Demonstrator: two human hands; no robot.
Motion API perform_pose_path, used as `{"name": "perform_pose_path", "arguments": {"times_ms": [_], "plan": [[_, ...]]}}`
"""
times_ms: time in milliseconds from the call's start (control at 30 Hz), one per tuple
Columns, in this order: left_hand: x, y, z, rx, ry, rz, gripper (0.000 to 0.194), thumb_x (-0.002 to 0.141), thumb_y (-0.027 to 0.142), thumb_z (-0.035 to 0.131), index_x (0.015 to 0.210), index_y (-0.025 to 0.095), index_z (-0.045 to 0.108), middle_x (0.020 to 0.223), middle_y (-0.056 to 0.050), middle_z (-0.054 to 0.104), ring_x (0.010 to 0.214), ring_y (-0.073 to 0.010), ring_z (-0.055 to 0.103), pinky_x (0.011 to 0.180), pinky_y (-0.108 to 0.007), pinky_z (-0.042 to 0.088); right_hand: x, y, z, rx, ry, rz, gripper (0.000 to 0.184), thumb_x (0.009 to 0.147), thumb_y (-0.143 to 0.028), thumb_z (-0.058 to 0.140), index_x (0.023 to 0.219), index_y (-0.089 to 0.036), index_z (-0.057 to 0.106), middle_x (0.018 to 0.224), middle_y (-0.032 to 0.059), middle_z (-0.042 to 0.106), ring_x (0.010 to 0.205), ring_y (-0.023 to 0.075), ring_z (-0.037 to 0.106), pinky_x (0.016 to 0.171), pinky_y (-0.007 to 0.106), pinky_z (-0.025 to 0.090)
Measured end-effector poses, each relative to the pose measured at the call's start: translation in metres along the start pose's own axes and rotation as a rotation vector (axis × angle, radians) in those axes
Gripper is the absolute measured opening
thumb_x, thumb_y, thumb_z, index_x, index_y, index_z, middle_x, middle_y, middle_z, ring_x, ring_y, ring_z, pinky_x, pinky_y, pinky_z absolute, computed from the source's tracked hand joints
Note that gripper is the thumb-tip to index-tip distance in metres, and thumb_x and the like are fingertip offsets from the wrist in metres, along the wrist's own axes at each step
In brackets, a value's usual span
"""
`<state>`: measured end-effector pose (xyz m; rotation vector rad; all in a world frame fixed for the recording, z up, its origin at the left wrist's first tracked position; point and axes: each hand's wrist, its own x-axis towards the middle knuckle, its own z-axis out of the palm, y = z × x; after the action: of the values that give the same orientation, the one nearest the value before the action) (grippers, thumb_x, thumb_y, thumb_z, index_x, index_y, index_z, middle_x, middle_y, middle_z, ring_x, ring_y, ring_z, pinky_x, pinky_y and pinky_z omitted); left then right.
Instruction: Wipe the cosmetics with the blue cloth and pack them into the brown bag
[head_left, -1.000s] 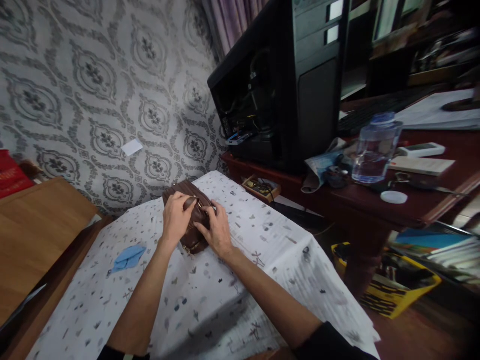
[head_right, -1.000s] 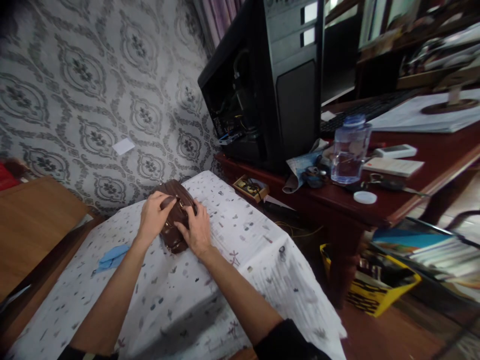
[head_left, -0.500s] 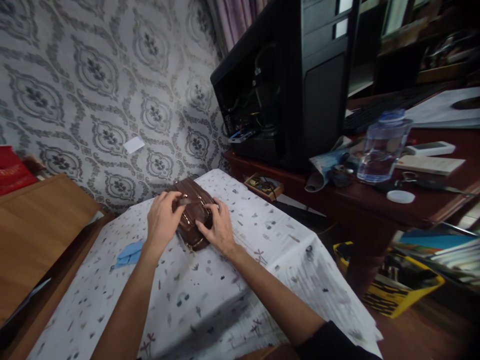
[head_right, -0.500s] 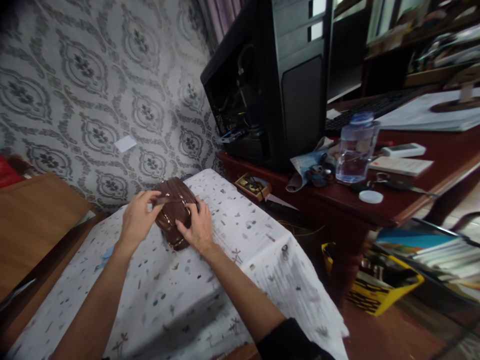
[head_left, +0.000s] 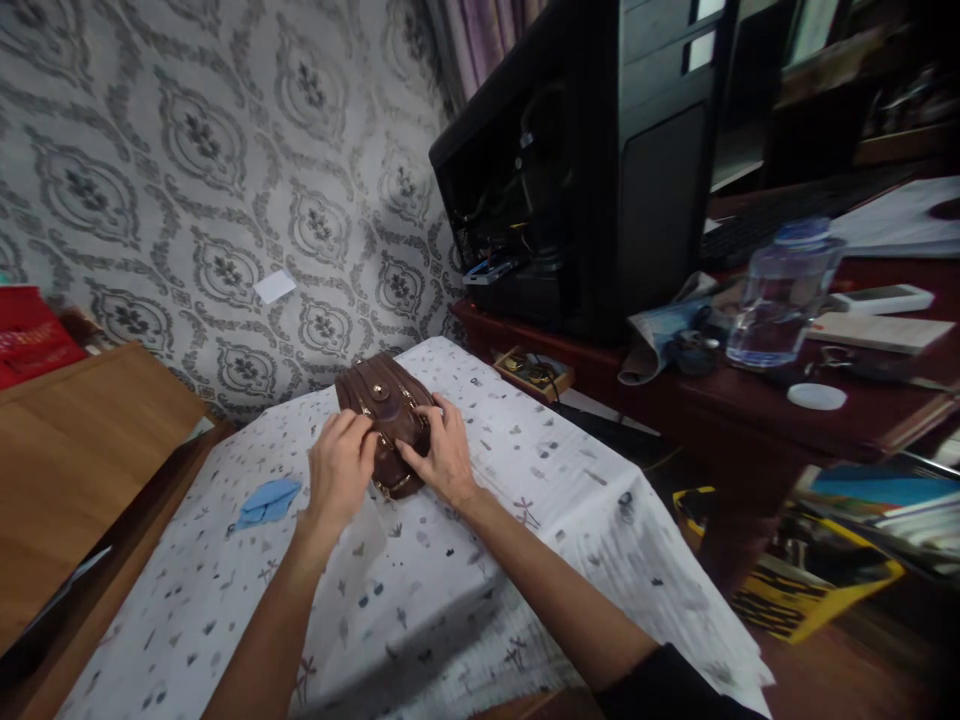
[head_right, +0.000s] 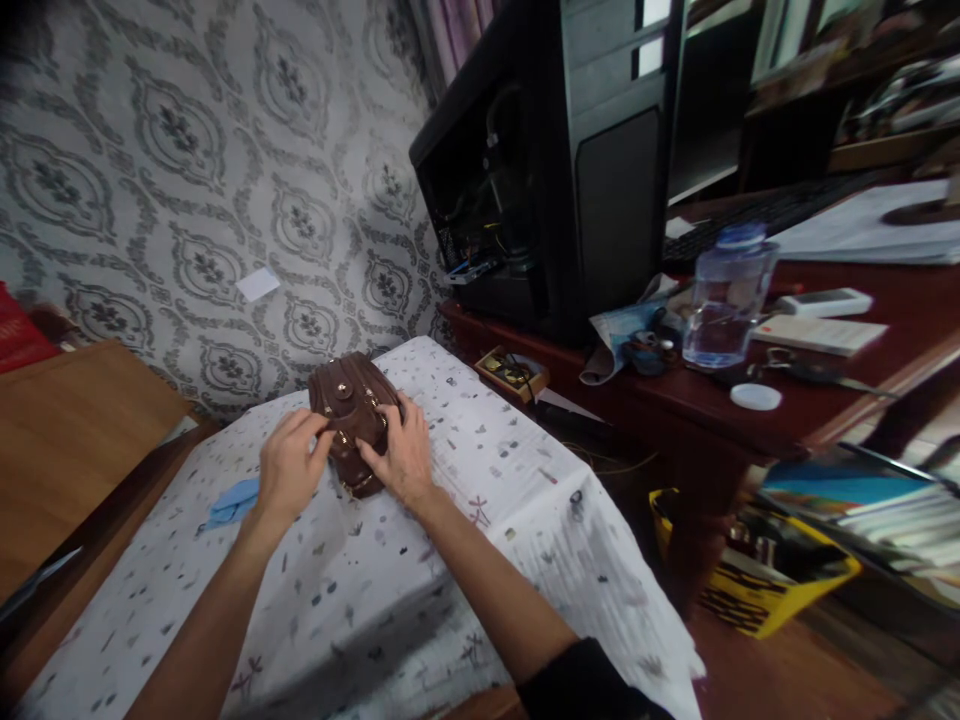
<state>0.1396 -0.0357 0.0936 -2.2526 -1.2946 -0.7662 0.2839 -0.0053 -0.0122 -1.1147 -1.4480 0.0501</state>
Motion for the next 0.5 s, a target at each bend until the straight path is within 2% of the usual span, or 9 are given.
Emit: {"name": "perform_pose_path", "arguments": {"times_ms": [133,333,500], "plan": [[-0.020,0.002,0.011,0.013,0.059,0.013,0.019,0.094,0.018,0.046,0.086,0.021,0.063,0.085,-0.006,0.060,0.085,-0.0224,0.056,0.072,-0.031,0.042,0.000,0.000,-0.001,0.011,-0.003,-0.012,0.047,0.081,-0.041,0.067,0.118,-0.015,0.055,0.135,0.0202,0.046,0.129,0.0345,0.043,0.106,0.050,0.041],[-0.028,0.007,0.016,-0.013,0.070,0.013,0.020,0.095,0.022,0.046,0.086,0.020,0.064,0.084,-0.006,0.061,0.085,-0.0224,0.055,0.075,-0.032,0.043,-0.001,0.002,0.000,0.016,-0.006,-0.012,0.049,0.081,-0.044,0.065,0.120,-0.018,0.053,0.137,0.0188,0.045,0.129,0.0348,0.043,0.105,0.053,0.042],[-0.021,0.004,0.010,-0.302,0.059,-0.133,0.018,0.091,0.026,0.050,0.077,0.020,0.060,0.079,-0.002,0.058,0.077,-0.0172,0.056,0.067,-0.027,0.044,-0.001,0.001,0.002,-0.006,-0.008,-0.013,0.059,0.078,-0.053,0.069,0.122,-0.017,0.053,0.139,0.0210,0.043,0.132,0.0357,0.041,0.106,0.053,0.041]]}}
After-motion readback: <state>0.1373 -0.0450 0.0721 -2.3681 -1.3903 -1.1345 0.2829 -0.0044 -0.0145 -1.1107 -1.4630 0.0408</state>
